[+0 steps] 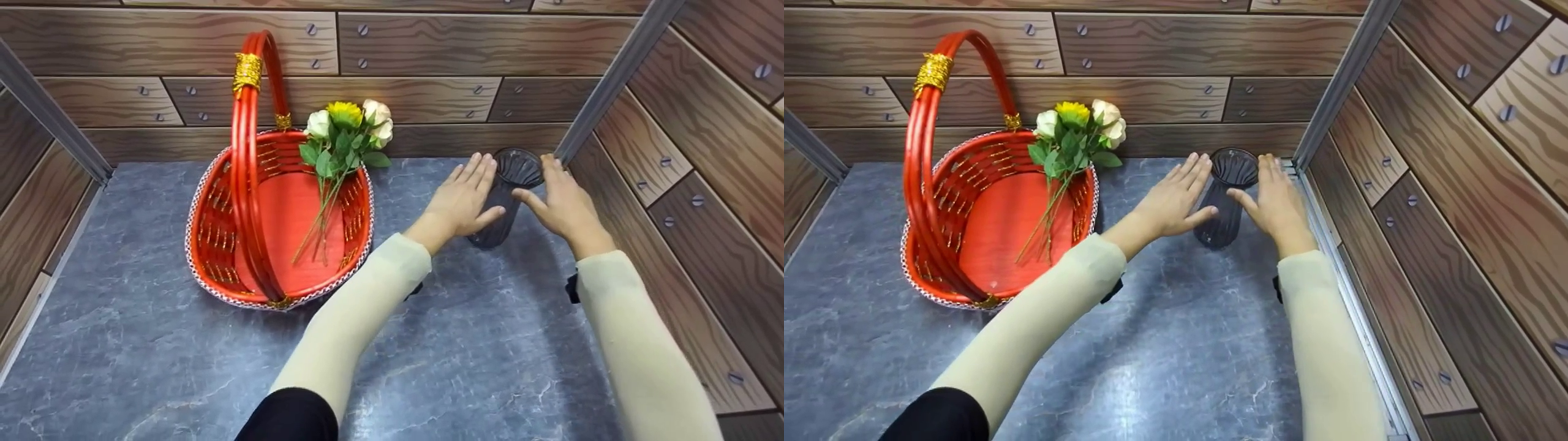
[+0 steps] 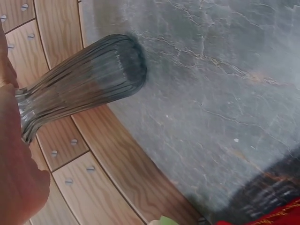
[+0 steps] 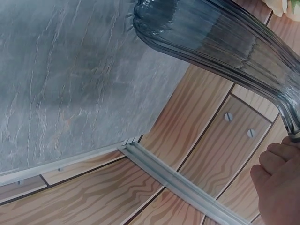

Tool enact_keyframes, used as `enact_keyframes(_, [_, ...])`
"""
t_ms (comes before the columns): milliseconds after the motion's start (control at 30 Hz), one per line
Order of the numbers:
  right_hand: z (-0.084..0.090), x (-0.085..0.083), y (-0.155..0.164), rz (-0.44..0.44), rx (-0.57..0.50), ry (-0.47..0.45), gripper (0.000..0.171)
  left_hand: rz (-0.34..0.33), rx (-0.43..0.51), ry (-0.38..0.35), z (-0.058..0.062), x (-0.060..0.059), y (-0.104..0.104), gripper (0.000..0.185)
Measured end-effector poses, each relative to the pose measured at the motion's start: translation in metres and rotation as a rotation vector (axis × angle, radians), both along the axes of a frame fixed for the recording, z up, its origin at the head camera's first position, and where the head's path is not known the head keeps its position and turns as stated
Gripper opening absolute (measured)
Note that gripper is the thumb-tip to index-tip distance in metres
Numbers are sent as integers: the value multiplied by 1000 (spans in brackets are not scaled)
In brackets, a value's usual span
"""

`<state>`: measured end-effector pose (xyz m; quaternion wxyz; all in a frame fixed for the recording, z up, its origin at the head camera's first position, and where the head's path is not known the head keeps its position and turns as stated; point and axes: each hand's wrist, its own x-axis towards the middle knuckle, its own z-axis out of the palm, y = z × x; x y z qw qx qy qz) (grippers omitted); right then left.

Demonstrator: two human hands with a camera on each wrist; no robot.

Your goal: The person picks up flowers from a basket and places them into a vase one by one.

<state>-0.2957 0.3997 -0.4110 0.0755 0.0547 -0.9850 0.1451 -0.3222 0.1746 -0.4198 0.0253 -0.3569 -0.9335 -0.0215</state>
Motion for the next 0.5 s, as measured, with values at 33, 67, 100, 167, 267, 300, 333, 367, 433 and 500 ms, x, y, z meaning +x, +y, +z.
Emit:
enact_keyframes(33, [0, 0, -1, 1, 0, 1, 104, -2, 2, 1, 0, 0, -2, 89])
enact_keyframes(67, [0, 0, -3, 4, 0, 1, 104, -2, 2, 0, 0, 1, -4, 89])
enact_keyframes(100, [0, 1, -4, 7, -2, 1, 104, -3, 7, -3, 0, 1, -5, 89])
enact_keyframes(167, [-1, 1, -7, 16, -2, 1, 103, -2, 11, -8, 0, 3, -9, 90])
enact_keyframes(267, [-2, 2, -11, 27, -4, 7, 102, 1, 25, -23, 1, 6, -15, 90])
enact_keyframes(300, [-2, 1, -12, 32, -4, 12, 101, 1, 33, -27, 1, 7, -16, 90])
enact_keyframes(333, [-3, 1, -14, 36, -4, 15, 101, 4, 33, -28, 1, 8, -18, 90])
enact_keyframes(367, [-3, 1, -15, 38, -4, 18, 101, 6, 34, -30, 1, 8, -19, 90])
enact_keyframes(433, [-3, 0, -18, 44, -5, 23, 101, 9, 45, -34, 0, 8, -22, 89])
enact_keyframes(500, [-4, -1, -22, 47, -10, 17, 102, 14, 48, -37, 0, 8, -25, 89])
